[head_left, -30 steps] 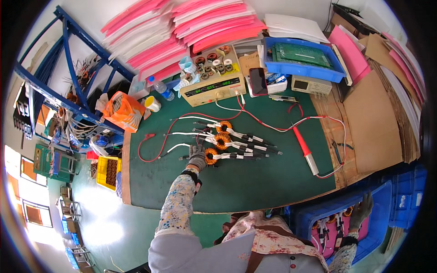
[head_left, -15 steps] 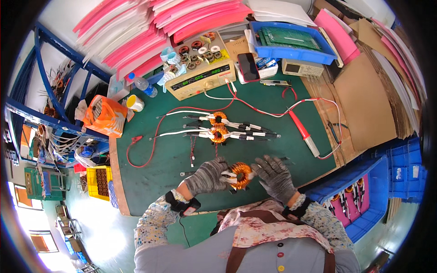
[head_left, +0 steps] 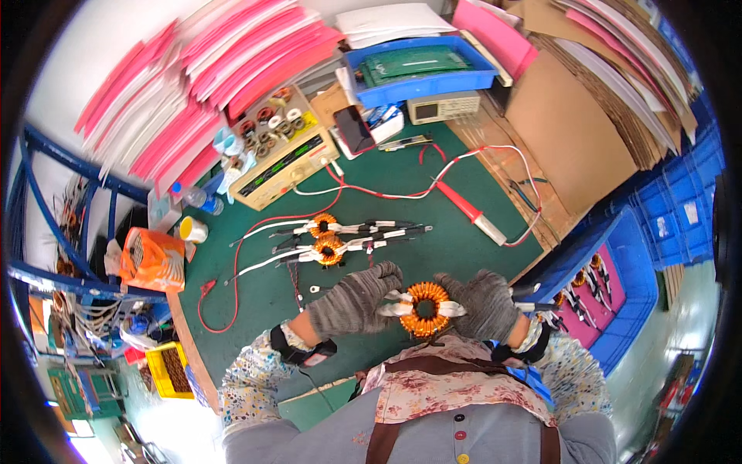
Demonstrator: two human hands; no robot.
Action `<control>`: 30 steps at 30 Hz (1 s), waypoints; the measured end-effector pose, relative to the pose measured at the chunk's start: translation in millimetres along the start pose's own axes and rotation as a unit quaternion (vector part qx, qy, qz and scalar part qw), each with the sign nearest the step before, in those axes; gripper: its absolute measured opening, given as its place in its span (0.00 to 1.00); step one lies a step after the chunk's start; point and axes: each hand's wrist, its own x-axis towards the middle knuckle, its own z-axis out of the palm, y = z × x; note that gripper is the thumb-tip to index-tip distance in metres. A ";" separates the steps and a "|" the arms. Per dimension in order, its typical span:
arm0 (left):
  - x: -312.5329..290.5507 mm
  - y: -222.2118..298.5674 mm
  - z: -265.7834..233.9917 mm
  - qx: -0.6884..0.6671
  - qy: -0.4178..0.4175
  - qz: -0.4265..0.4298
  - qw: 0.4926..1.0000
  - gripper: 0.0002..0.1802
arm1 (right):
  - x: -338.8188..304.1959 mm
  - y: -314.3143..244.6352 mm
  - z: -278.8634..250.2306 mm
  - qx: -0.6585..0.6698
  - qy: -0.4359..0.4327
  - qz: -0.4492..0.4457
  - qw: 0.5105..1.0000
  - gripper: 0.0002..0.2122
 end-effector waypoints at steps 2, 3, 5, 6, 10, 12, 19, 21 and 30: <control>16.0 -15.6 17.9 0.000 0.002 0.028 1.000 0.29 | -10.7 26.1 40.2 0.190 -0.028 -0.048 0.980 0.17; 27.5 -14.7 22.7 0.072 -0.056 0.019 0.996 0.29 | -19.3 45.1 74.1 0.405 0.065 -0.178 0.894 0.16; 30.8 -14.5 20.7 0.161 -0.030 0.039 0.986 0.25 | -32.2 46.8 70.2 0.671 -0.106 -0.030 0.733 0.16; 33.5 -13.9 16.5 0.159 -0.039 -0.041 0.986 0.22 | -37.0 46.7 68.9 0.839 -0.263 0.119 0.461 0.16; 39.1 -15.6 5.4 0.090 -0.013 0.001 0.996 0.16 | -54.2 54.3 72.5 0.895 -0.233 0.173 0.340 0.18; 53.2 -4.7 4.6 0.119 -0.032 0.010 0.992 0.15 | -54.0 47.3 63.5 0.867 -0.122 0.284 0.391 0.23; 119.2 47.8 16.1 0.144 -0.077 0.013 0.986 0.18 | -118.5 110.5 29.1 0.434 0.061 0.119 0.891 0.21; 138.8 62.0 17.3 0.082 -0.107 -0.031 0.990 0.17 | -135.1 121.2 15.4 0.560 0.166 0.144 0.799 0.20; 241.8 215.0 112.9 -0.597 -0.174 -0.043 0.782 0.12 | -147.7 169.7 14.1 0.571 0.618 0.192 0.505 0.32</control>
